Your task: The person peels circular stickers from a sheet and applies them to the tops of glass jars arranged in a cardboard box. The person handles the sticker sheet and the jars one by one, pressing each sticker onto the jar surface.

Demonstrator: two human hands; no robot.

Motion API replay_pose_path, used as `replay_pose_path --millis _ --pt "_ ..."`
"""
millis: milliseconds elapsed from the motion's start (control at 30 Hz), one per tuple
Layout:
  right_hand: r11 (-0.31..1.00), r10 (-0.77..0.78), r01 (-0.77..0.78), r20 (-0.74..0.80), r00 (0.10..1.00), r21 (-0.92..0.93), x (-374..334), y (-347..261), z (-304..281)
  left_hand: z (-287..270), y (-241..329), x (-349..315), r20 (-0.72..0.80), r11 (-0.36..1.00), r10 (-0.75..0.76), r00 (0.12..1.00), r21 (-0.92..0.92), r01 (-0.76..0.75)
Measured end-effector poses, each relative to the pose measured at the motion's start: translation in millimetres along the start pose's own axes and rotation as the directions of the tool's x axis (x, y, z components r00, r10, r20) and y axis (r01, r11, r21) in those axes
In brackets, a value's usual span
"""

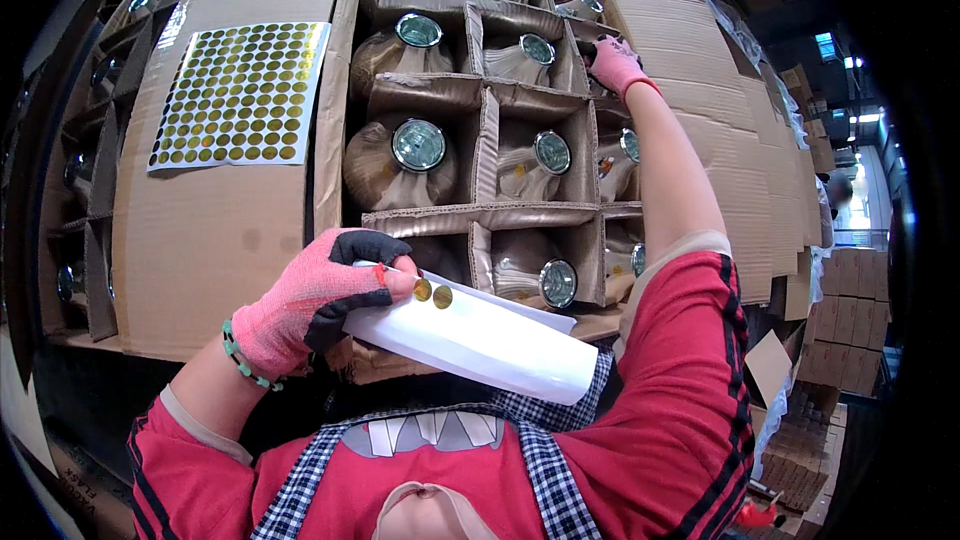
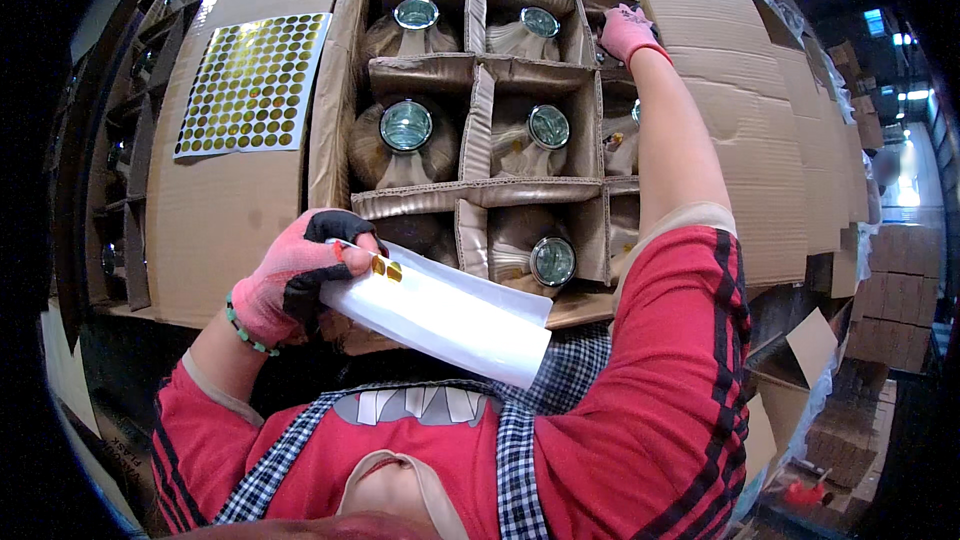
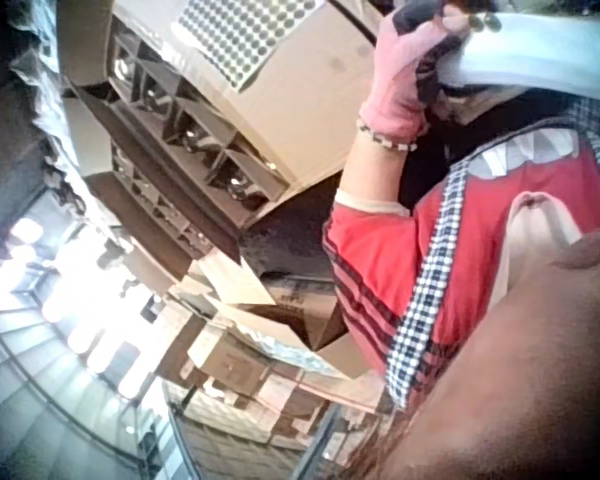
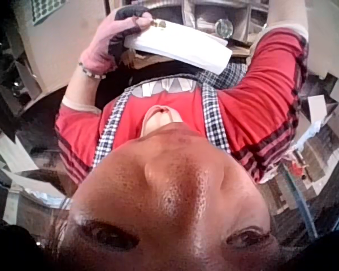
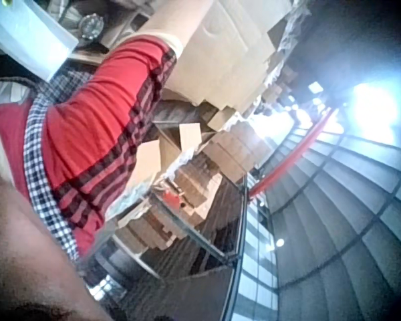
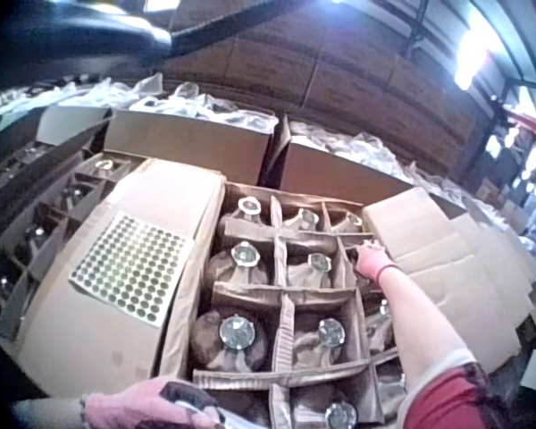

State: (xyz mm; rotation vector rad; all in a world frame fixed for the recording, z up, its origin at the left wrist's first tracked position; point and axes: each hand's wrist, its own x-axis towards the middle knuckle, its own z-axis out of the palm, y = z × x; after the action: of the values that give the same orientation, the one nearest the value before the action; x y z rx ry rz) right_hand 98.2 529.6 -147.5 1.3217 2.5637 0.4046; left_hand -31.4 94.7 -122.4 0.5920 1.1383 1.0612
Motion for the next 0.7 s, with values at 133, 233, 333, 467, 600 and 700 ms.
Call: replay_pose_path --millis 133,233,333,467,600,700 --pt "0.998 0.020 -0.029 -0.182 0.983 -0.049 -9.8 2.4 1.9 4.2 -2.4 0.8 -0.050 0.998 0.022 0.998 -0.063 -0.025" --pt "0.980 0.114 -0.023 -0.464 0.879 0.197 -28.6 12.4 -12.2 0.5 0.2 1.2 -0.052 0.996 0.047 0.998 -0.080 -0.051" --pt "0.628 0.141 0.293 -0.476 0.868 0.721 -74.8 6.7 -51.7 3.5 -5.6 6.3 -0.151 0.988 0.114 0.982 -0.085 -0.128" --pt "0.258 -0.435 0.597 -0.461 0.774 0.760 -214.2 -82.2 -136.5 -0.7 -15.4 3.3 -0.246 0.937 0.294 0.923 -0.116 -0.330" --pt "0.457 -0.660 0.736 -0.364 0.657 0.500 -267.7 -117.0 -157.5 3.3 -10.4 2.3 -0.257 0.926 0.299 0.919 -0.152 -0.344" --pt "0.483 -0.643 0.749 -0.397 0.655 0.453 -267.1 -122.6 -148.8 8.2 -9.9 2.1 -0.281 0.914 0.354 0.892 -0.097 -0.394"
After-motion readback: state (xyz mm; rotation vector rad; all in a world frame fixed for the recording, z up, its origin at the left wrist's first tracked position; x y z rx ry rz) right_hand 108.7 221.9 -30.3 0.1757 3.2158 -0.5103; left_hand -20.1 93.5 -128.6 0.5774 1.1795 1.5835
